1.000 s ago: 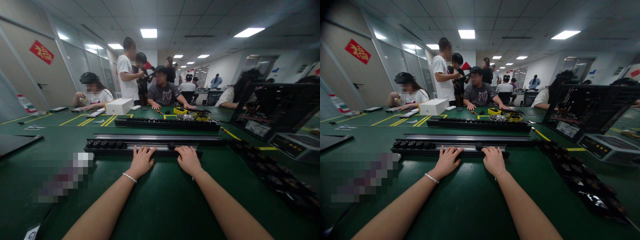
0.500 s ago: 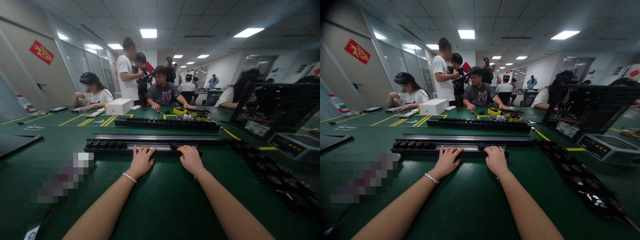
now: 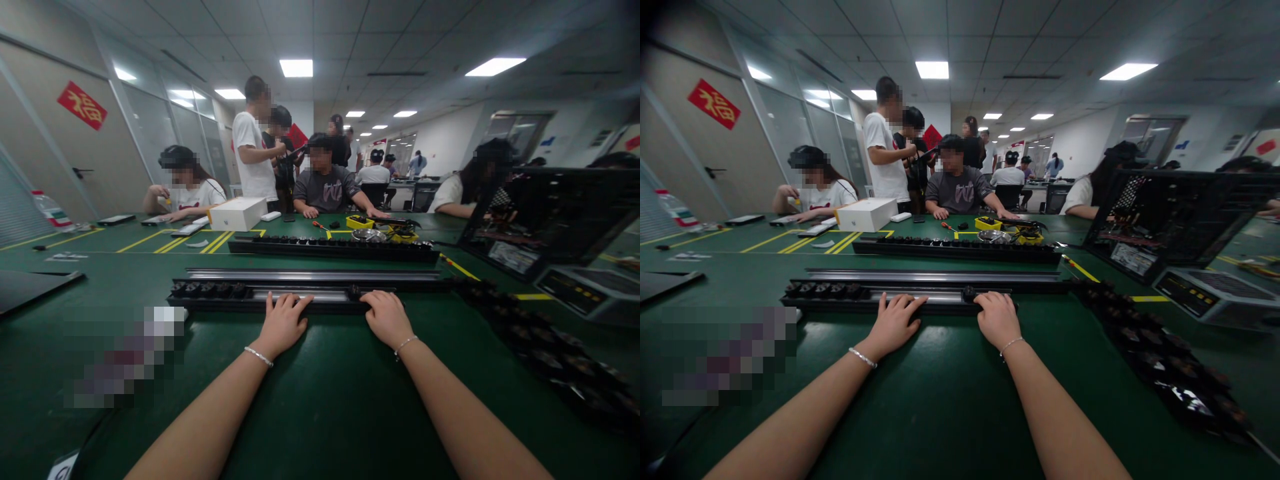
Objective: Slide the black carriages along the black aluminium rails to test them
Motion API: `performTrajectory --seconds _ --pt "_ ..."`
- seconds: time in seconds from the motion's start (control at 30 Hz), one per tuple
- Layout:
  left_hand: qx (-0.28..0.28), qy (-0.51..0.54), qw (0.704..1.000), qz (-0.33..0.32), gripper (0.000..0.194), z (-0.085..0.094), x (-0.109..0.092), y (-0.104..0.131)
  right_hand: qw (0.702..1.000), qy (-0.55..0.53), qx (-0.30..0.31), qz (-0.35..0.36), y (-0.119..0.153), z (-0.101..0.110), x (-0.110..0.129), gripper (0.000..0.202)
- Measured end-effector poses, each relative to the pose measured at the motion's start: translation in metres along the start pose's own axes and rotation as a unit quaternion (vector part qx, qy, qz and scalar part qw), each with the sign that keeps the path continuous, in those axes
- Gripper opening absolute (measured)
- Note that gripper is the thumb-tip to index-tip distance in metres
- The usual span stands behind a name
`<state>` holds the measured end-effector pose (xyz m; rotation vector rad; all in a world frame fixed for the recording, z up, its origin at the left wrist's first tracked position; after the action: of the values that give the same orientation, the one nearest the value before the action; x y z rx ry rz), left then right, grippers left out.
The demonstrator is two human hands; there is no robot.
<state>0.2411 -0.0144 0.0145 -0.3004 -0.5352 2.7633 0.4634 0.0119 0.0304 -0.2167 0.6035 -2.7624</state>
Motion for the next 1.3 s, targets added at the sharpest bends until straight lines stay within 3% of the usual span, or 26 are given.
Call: performTrajectory --seconds 0.43,1.3 --pt "-0.009 0.003 1.000 -0.002 0.051 -0.001 0.001 0.000 1.000 0.001 0.015 0.024 -0.001 -0.003 -0.002 0.039" --pt "0.009 -0.006 1.000 0.005 0.052 0.000 0.001 0.000 1.000 0.011 0.013 0.006 -0.002 0.002 -0.014 0.035"
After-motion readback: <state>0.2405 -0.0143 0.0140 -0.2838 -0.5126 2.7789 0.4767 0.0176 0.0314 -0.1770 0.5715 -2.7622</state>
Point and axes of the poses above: each hand's wrist, its own y-axis away from the middle knuckle, its own z-axis out of the back of the hand, x = y × z, the point moved 7 cm from there along -y, towards the middle knuckle, and after that the axes turned 5 degrees about y, right-handed, at the moved point
